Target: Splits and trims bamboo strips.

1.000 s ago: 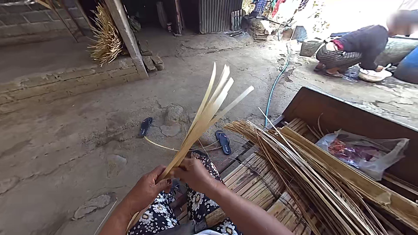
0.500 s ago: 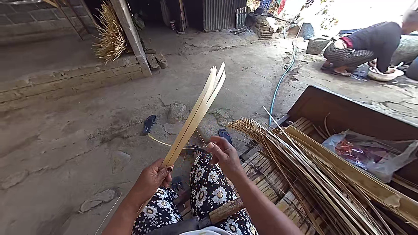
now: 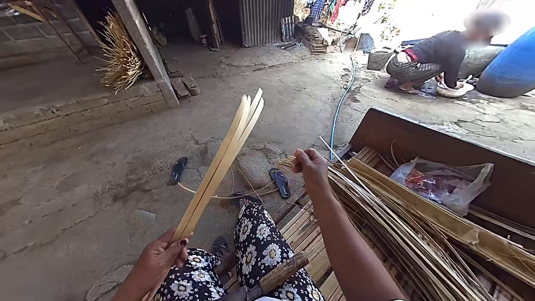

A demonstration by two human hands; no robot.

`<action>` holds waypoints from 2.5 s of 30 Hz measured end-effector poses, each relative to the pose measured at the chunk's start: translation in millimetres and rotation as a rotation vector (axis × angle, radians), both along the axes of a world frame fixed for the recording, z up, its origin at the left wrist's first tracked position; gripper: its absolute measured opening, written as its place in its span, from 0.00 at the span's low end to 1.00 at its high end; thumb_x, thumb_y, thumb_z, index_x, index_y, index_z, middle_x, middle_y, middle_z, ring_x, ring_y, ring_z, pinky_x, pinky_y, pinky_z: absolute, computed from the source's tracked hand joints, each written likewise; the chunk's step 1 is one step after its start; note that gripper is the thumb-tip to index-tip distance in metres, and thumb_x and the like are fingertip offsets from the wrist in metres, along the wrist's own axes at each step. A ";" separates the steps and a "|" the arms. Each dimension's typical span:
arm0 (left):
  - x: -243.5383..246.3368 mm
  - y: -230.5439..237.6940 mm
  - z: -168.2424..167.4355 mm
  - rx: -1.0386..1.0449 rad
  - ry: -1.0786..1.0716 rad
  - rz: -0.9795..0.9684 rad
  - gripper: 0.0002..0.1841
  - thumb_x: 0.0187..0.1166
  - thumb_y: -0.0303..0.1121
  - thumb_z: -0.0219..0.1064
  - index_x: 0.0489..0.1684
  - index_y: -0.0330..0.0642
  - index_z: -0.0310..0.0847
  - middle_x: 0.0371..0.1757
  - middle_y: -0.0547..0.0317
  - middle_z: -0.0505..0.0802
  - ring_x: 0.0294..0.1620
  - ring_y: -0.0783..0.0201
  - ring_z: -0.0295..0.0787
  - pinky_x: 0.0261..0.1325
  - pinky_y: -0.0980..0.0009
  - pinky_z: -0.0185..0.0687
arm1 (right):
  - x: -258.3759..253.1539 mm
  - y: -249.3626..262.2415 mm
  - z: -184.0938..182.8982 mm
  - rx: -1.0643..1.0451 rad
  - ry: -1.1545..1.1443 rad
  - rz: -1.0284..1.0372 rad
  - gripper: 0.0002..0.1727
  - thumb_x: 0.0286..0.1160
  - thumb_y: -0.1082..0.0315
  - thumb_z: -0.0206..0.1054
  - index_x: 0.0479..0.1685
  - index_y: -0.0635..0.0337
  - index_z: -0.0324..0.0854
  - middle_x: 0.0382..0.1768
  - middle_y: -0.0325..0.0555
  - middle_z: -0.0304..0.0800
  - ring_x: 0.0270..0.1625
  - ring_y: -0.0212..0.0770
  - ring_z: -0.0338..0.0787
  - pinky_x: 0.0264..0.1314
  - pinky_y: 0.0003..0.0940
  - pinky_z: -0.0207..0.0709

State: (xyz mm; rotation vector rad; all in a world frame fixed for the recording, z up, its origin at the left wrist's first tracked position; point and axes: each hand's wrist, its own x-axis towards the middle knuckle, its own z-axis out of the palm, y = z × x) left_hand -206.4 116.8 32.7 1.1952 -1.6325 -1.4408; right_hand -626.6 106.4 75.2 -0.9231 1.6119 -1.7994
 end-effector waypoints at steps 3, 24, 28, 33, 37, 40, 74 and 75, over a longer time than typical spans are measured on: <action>5.5 3.3 0.0 0.035 0.019 -0.048 0.12 0.83 0.26 0.60 0.60 0.39 0.82 0.29 0.66 0.94 0.24 0.72 0.90 0.30 0.77 0.89 | -20.2 -14.3 12.2 0.028 0.037 0.077 0.13 0.85 0.69 0.65 0.64 0.63 0.79 0.51 0.49 0.89 0.29 0.36 0.89 0.36 0.35 0.87; -19.2 0.5 -18.0 -0.016 -0.109 0.005 0.11 0.83 0.30 0.63 0.58 0.36 0.83 0.28 0.63 0.92 0.23 0.72 0.89 0.29 0.77 0.87 | 29.9 -16.0 17.6 0.238 0.104 0.598 0.32 0.90 0.52 0.58 0.86 0.61 0.64 0.24 0.46 0.86 0.21 0.37 0.85 0.27 0.32 0.84; -20.5 3.5 -21.3 -0.056 -0.186 -0.027 0.13 0.82 0.33 0.65 0.58 0.38 0.85 0.28 0.64 0.93 0.24 0.72 0.90 0.31 0.77 0.88 | 47.0 -14.0 25.9 0.172 0.161 0.838 0.15 0.88 0.58 0.64 0.53 0.62 0.85 0.21 0.35 0.83 0.20 0.27 0.82 0.25 0.23 0.79; -8.3 4.0 -27.7 -0.036 -0.175 0.008 0.14 0.82 0.34 0.65 0.59 0.38 0.84 0.27 0.63 0.93 0.24 0.70 0.90 0.32 0.75 0.89 | 16.4 14.3 46.4 -0.497 -0.402 0.814 0.15 0.88 0.54 0.59 0.40 0.46 0.89 0.17 0.29 0.83 0.19 0.23 0.81 0.26 0.21 0.78; -13.4 5.8 -27.3 -0.004 -0.192 0.029 0.14 0.83 0.33 0.64 0.60 0.36 0.82 0.26 0.62 0.92 0.23 0.70 0.90 0.30 0.76 0.88 | 13.3 15.9 44.7 -0.124 -0.077 0.380 0.24 0.91 0.60 0.52 0.84 0.45 0.66 0.59 0.46 0.91 0.42 0.41 0.93 0.43 0.39 0.89; -22.3 7.5 -27.4 -0.040 -0.250 -0.008 0.14 0.84 0.34 0.64 0.60 0.36 0.82 0.27 0.63 0.92 0.23 0.72 0.89 0.31 0.77 0.87 | 39.2 7.5 24.6 0.188 0.205 0.447 0.28 0.89 0.55 0.61 0.80 0.61 0.71 0.61 0.54 0.89 0.49 0.44 0.94 0.52 0.43 0.89; -16.6 13.5 -19.9 -0.112 -0.369 -0.115 0.15 0.83 0.34 0.67 0.57 0.30 0.83 0.38 0.53 0.96 0.39 0.64 0.95 0.53 0.60 0.91 | 13.6 16.3 8.4 -0.051 -0.347 0.408 0.28 0.96 0.53 0.39 0.90 0.51 0.58 0.52 0.51 0.95 0.26 0.34 0.88 0.30 0.28 0.81; -19.1 13.6 -19.6 -0.097 -0.373 -0.153 0.16 0.82 0.35 0.68 0.57 0.30 0.84 0.40 0.51 0.96 0.41 0.62 0.95 0.56 0.58 0.90 | 26.5 16.2 4.5 0.087 -0.283 0.485 0.29 0.96 0.52 0.40 0.91 0.53 0.56 0.55 0.50 0.94 0.26 0.34 0.88 0.30 0.29 0.82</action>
